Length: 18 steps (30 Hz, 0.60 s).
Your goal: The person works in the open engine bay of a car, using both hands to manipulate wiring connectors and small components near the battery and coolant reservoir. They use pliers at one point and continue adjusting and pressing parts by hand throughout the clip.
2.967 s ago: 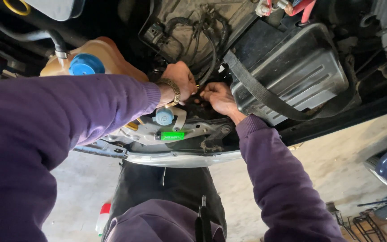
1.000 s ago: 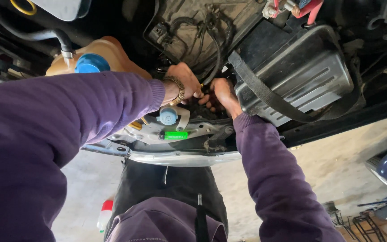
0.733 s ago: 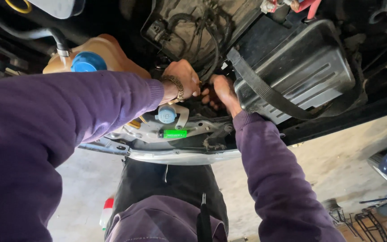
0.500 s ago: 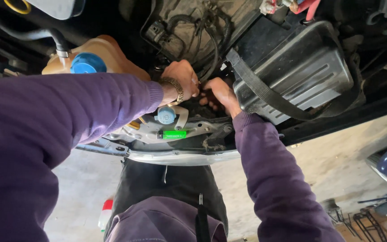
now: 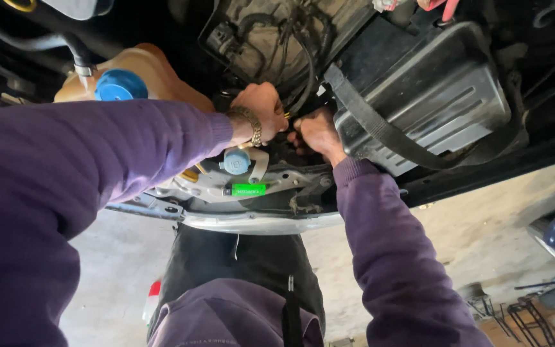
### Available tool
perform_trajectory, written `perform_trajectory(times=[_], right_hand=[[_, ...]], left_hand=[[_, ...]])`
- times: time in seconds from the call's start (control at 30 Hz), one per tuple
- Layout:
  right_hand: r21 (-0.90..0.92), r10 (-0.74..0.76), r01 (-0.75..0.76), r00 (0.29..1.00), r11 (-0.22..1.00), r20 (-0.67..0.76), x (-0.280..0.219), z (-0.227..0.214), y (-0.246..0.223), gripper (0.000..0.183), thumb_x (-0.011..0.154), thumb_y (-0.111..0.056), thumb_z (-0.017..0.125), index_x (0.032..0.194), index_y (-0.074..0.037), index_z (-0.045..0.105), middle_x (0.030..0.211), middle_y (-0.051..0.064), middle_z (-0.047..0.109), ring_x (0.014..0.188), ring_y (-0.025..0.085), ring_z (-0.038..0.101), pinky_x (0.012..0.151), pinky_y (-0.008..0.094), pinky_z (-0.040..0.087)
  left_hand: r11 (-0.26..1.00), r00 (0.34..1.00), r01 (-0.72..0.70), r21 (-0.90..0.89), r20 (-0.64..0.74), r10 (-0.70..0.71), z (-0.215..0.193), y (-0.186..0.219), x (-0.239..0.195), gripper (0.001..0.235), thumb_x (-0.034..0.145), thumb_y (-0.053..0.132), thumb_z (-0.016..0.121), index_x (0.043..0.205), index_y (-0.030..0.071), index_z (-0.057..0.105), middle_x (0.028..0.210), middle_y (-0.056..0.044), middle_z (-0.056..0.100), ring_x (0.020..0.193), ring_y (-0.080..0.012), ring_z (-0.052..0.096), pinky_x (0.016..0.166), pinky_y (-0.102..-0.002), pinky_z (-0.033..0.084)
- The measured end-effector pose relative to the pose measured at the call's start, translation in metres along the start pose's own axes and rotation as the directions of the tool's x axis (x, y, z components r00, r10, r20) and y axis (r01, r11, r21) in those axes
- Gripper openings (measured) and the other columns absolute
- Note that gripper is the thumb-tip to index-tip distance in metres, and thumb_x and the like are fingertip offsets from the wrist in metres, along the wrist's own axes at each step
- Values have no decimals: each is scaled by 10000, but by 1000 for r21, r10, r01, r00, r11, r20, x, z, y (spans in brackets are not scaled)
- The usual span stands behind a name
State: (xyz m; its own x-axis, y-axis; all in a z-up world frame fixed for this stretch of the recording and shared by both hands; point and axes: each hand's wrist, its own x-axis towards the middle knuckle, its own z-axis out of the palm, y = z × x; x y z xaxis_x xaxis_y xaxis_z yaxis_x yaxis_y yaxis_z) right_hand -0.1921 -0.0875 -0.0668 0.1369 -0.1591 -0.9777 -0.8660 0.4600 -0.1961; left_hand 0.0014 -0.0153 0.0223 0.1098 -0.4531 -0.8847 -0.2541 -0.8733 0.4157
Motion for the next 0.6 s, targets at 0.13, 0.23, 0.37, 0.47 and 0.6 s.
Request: perform_trajectory(times=[0.13, 0.23, 0.37, 0.47, 0.6], right_hand=[[2, -17, 17, 1000, 1000, 21, 1, 0, -4, 146, 900, -62, 587, 909, -16, 725, 762, 110, 752, 572, 194, 684, 486, 372, 603], [5, -16, 16, 999, 1000, 32, -2, 0, -3, 149, 891, -58, 586, 898, -23, 730, 778, 103, 761, 597, 188, 705, 500, 374, 628], [-21, 9, -8, 999, 1000, 33, -4, 2, -5, 125, 886, -57, 606, 887, -9, 721, 782, 97, 758, 618, 182, 718, 508, 363, 636], [-42, 31, -31, 999, 999, 13, -5, 0, -11, 107, 885, -58, 626, 881, 7, 711, 780, 94, 751, 629, 178, 722, 510, 352, 635], [-63, 54, -53, 999, 997, 2, -8, -2, -10, 100, 884, -58, 640, 876, 19, 704, 779, 92, 747, 637, 175, 725, 512, 345, 634]], left_hand=[[935, 984, 145, -323, 143, -103, 6, -4, 7, 105, 848, 110, 747, 802, 16, 746, 705, -118, 739, 528, -201, 719, 472, -353, 606], [909, 971, 202, -364, 198, -137, 6, -4, 8, 76, 847, 71, 725, 792, 35, 762, 679, -101, 732, 503, -177, 701, 455, -327, 598], [927, 975, 181, -329, 183, -126, 5, -6, 10, 99, 842, 50, 728, 776, 36, 799, 663, -99, 740, 514, -173, 714, 480, -317, 612], [918, 972, 202, -340, 186, -144, -3, 1, -1, 77, 830, 52, 761, 773, 34, 810, 676, -113, 740, 511, -189, 700, 484, -323, 605], [942, 973, 176, -286, 195, -123, -9, 2, 0, 102, 843, 80, 753, 766, 34, 800, 680, -76, 748, 509, -188, 710, 483, -327, 609]])
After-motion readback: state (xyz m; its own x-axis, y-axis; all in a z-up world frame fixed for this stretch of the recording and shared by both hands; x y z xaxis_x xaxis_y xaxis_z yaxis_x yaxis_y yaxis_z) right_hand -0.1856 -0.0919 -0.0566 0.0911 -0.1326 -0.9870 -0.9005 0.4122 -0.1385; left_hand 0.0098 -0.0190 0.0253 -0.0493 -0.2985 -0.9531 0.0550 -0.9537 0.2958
